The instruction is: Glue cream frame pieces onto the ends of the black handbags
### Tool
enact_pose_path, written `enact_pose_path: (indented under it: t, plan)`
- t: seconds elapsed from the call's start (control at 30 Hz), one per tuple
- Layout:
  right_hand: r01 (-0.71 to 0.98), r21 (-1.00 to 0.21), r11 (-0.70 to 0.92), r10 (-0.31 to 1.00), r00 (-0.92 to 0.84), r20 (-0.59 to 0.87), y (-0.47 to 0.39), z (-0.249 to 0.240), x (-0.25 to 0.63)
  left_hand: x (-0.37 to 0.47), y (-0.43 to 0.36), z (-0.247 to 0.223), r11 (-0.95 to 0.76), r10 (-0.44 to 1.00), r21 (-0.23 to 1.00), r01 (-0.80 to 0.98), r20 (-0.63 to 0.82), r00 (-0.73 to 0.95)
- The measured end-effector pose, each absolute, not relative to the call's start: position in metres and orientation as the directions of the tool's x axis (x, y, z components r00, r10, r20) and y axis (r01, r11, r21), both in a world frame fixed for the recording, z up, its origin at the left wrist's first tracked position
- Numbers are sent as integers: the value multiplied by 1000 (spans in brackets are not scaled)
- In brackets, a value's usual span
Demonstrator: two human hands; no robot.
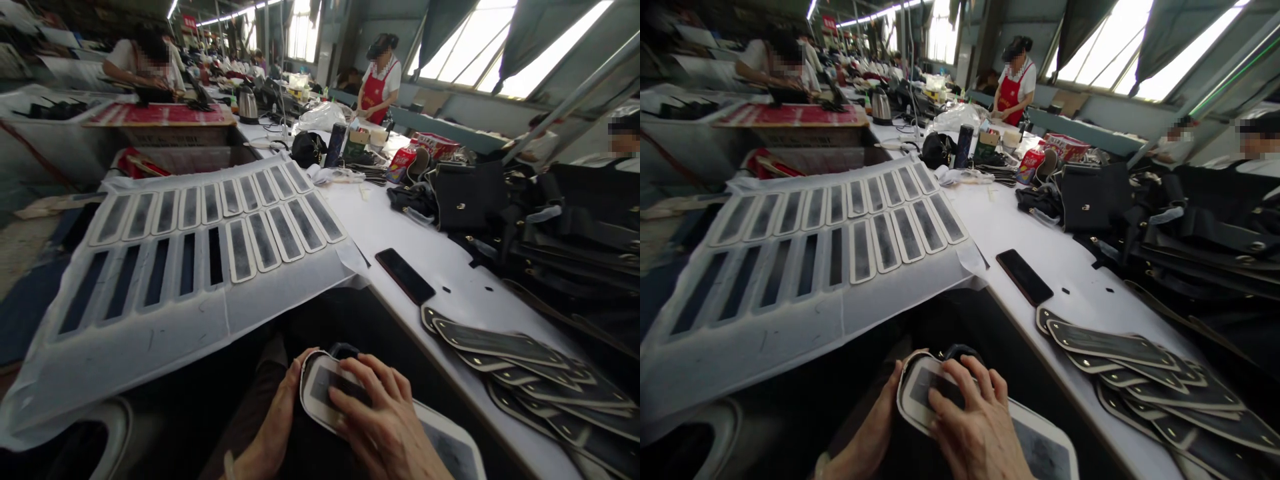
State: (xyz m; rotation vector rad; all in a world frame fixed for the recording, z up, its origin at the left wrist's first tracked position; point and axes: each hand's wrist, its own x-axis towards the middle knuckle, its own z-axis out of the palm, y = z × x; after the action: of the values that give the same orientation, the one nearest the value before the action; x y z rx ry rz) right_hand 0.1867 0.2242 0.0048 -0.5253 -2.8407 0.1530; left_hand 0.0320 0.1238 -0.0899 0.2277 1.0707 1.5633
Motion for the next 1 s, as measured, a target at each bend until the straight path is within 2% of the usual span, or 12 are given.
enact_pose_path:
  t: [0.13, 0.23, 0.3, 0.43, 0.57, 0.67, 0.83, 1.0]
  plan:
    - [293, -99, 951, 309, -903, 298, 228, 1, 194, 32, 123, -90, 95, 867, 720, -688, -399, -298]
    - [336, -162, 928, 373, -845, 384, 231, 6, 197, 31, 122, -88, 108, 873, 714, -691, -402, -278]
    - [366, -194, 910, 414, -825, 384, 231, 8, 195, 31, 121, -87, 119, 873, 716, -688, -405, -271]
    - [384, -218, 897, 428, -878, 215, 229, -2, 186, 31, 121, -86, 85, 878, 672, -736, -400, -264]
    - [470, -364, 805, 482, -874, -63, 228, -11, 181, 32, 121, -87, 63, 873, 675, -735, -395, -288]
    - [536, -434, 724, 513, -839, -179, 229, -4, 179, 31, 121, -90, 76, 867, 674, -735, -408, -285]
    - [526, -474, 706, 515, -841, -165, 230, 9, 176, 28, 123, -87, 61, 887, 653, -755, -382, -259]
    - [467, -597, 652, 544, -837, -61, 229, -5, 182, 21, 123, -66, 122, 906, 566, -815, -398, -141]
